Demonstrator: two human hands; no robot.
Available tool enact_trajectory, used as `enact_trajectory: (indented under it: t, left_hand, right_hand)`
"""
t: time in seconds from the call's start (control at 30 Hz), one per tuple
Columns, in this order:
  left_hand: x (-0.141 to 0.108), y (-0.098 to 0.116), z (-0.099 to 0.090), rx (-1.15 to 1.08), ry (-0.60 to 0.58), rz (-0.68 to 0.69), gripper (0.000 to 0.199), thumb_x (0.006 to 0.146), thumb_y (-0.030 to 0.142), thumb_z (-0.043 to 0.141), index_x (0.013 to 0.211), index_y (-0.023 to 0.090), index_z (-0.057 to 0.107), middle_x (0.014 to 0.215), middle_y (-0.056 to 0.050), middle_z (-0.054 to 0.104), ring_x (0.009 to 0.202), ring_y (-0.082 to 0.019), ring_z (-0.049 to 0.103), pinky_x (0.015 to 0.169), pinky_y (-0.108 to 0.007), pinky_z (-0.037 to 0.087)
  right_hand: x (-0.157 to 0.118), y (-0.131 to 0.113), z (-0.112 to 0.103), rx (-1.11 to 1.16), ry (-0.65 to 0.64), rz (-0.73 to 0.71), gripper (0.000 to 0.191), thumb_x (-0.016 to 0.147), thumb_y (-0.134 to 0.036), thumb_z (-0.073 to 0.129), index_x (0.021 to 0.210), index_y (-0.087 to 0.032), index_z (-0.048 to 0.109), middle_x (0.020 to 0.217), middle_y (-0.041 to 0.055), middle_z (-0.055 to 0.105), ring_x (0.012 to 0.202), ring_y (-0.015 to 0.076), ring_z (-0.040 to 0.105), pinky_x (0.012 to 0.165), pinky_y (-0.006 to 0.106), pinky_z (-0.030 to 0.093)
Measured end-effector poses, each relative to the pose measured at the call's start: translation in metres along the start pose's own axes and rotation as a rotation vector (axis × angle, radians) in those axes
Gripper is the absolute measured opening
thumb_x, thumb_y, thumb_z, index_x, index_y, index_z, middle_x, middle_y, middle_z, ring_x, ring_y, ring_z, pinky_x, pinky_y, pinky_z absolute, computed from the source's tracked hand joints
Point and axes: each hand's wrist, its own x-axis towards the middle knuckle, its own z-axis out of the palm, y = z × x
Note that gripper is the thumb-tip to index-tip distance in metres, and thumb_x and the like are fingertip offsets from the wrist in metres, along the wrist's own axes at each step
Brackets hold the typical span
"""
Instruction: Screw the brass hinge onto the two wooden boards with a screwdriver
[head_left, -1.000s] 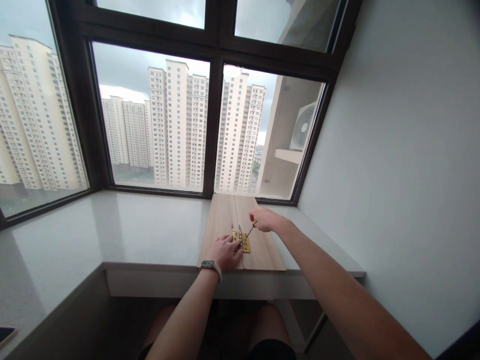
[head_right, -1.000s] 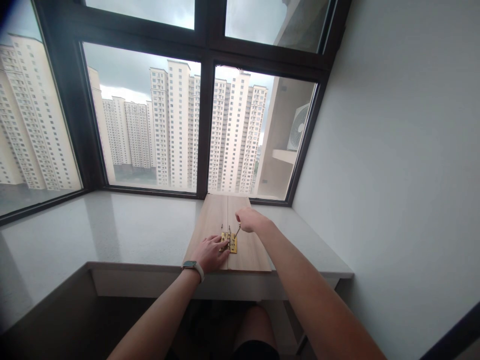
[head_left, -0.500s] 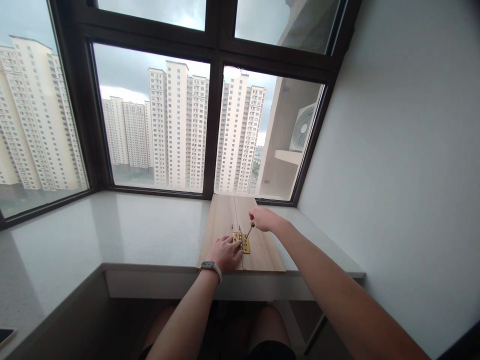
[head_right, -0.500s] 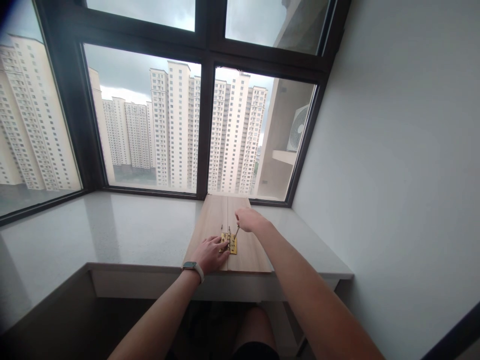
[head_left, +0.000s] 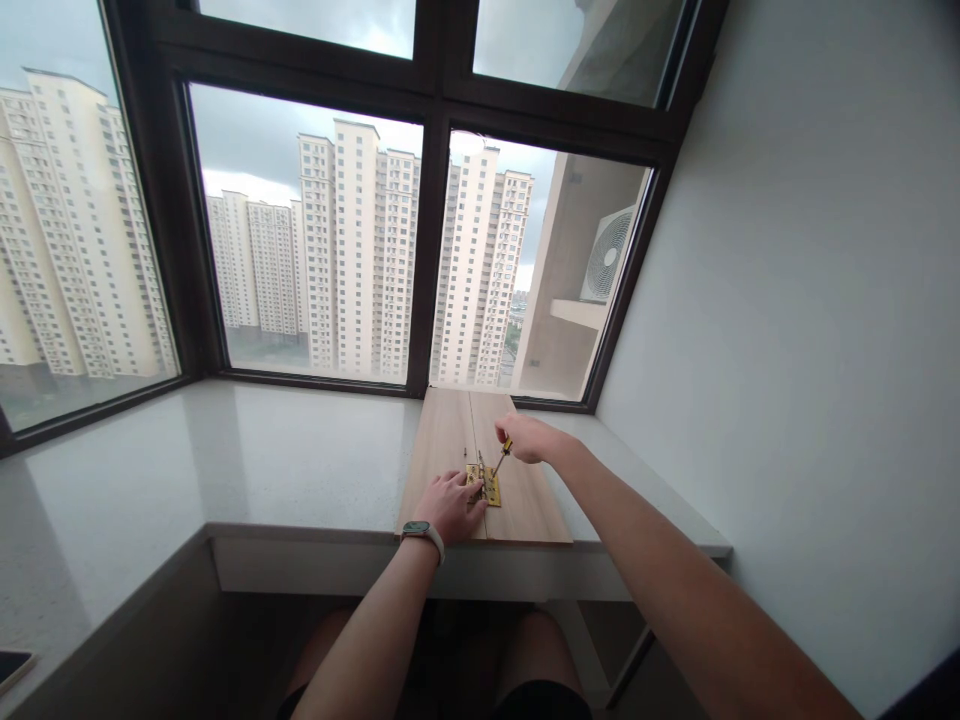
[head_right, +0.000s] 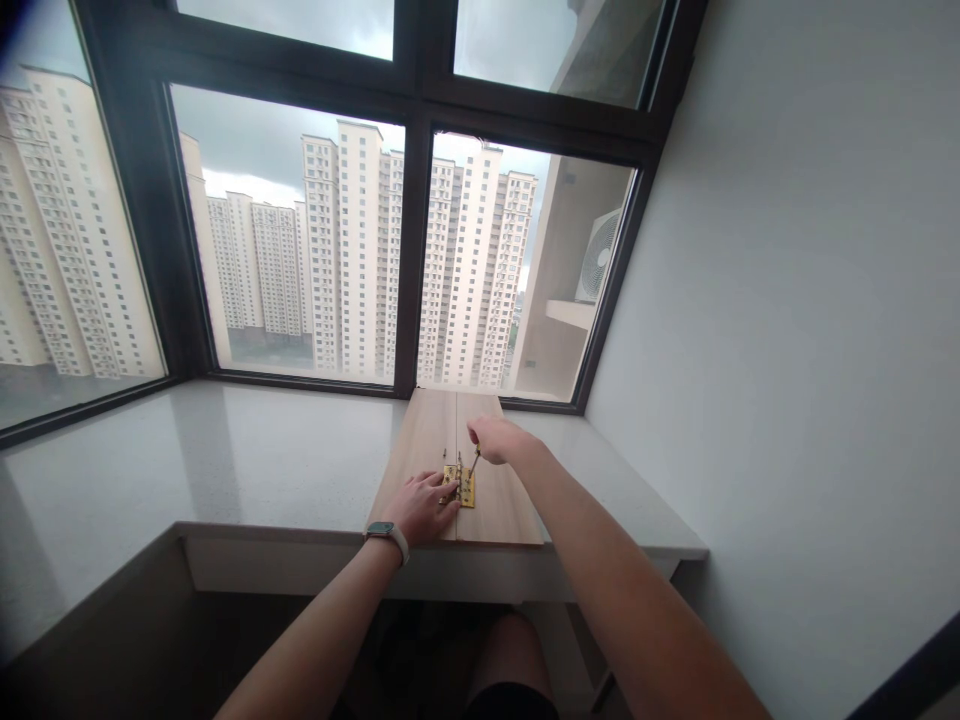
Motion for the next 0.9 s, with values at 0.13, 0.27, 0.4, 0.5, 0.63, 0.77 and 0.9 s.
enact_trajectory:
  t: [0.13,0.27,0.4,0.5,0.63,0.77,0.9]
  left_hand:
    - [0.0004,-0.0003,0.0009,0.005,0.008,0.006,0.043,0.097,0.052,0.050,0.132,0.031,0.065,0.126,-0.010,0.066,0.123,-0.032,0.055,0.101,-0.047,0.047]
    - [0.0005,0.0001,0.0011,0.007,0.011,0.006,0.043,0.098,0.052,0.050,0.132,0.031,0.065,0.126,-0.010,0.066,0.123,-0.031,0.055,0.101,-0.047,0.046]
    - [0.0004,0.0002,0.0006,0.009,0.009,0.009,0.044,0.098,0.053,0.049,0.133,0.031,0.064,0.127,-0.009,0.066,0.123,-0.031,0.055,0.101,-0.047,0.046]
    - [0.0000,-0.0002,0.0003,0.011,0.008,0.008,0.045,0.098,0.053,0.048,0.133,0.030,0.064,0.128,-0.009,0.066,0.124,-0.031,0.055,0.102,-0.046,0.046]
    - [-0.0003,-0.0008,-0.0001,0.014,0.005,0.010,0.045,0.099,0.054,0.047,0.134,0.030,0.064,0.128,-0.009,0.066,0.124,-0.030,0.055,0.103,-0.046,0.046]
    - [0.0001,-0.0010,0.0001,0.019,-0.009,-0.001,0.046,0.099,0.054,0.047,0.134,0.030,0.064,0.129,-0.010,0.065,0.125,-0.031,0.054,0.102,-0.047,0.046]
    - [0.0004,-0.0018,0.0012,0.021,-0.001,-0.001,0.046,0.098,0.054,0.047,0.134,0.031,0.064,0.128,-0.010,0.065,0.125,-0.032,0.054,0.102,-0.049,0.046]
  right_hand:
    - [0.0004,-0.0003,0.0014,-0.004,0.029,0.004,0.025,0.079,-0.008,0.069,0.099,-0.022,0.064,0.114,0.0062,0.068,0.095,0.0184,0.065,0.068,0.024,0.039]
    - [0.0019,-0.0002,0.0031,-0.005,0.051,0.028,0.018,0.082,-0.014,0.069,0.098,-0.021,0.064,0.114,0.0065,0.069,0.097,0.0188,0.065,0.069,0.025,0.040]
    - [0.0039,0.0013,0.0050,-0.004,0.050,0.056,0.013,0.087,-0.025,0.067,0.100,-0.022,0.065,0.113,0.0073,0.071,0.098,0.0204,0.066,0.071,0.027,0.043]
    - [0.0047,0.0023,0.0062,-0.020,0.051,0.097,0.017,0.092,-0.037,0.063,0.098,-0.022,0.067,0.109,0.0089,0.072,0.100,0.0228,0.066,0.072,0.029,0.043]
    - [0.0028,0.0020,0.0052,-0.018,0.031,0.115,0.021,0.091,-0.040,0.065,0.101,-0.023,0.067,0.111,0.0089,0.071,0.101,0.0234,0.066,0.070,0.029,0.043]
    - [-0.0016,0.0001,0.0015,0.006,0.016,0.065,0.027,0.082,-0.028,0.074,0.106,-0.023,0.064,0.119,0.0076,0.068,0.096,0.0203,0.066,0.066,0.026,0.041]
    - [-0.0038,-0.0011,-0.0003,0.041,0.003,0.044,0.026,0.079,-0.015,0.073,0.103,-0.022,0.064,0.114,0.0064,0.069,0.095,0.0183,0.065,0.065,0.024,0.039]
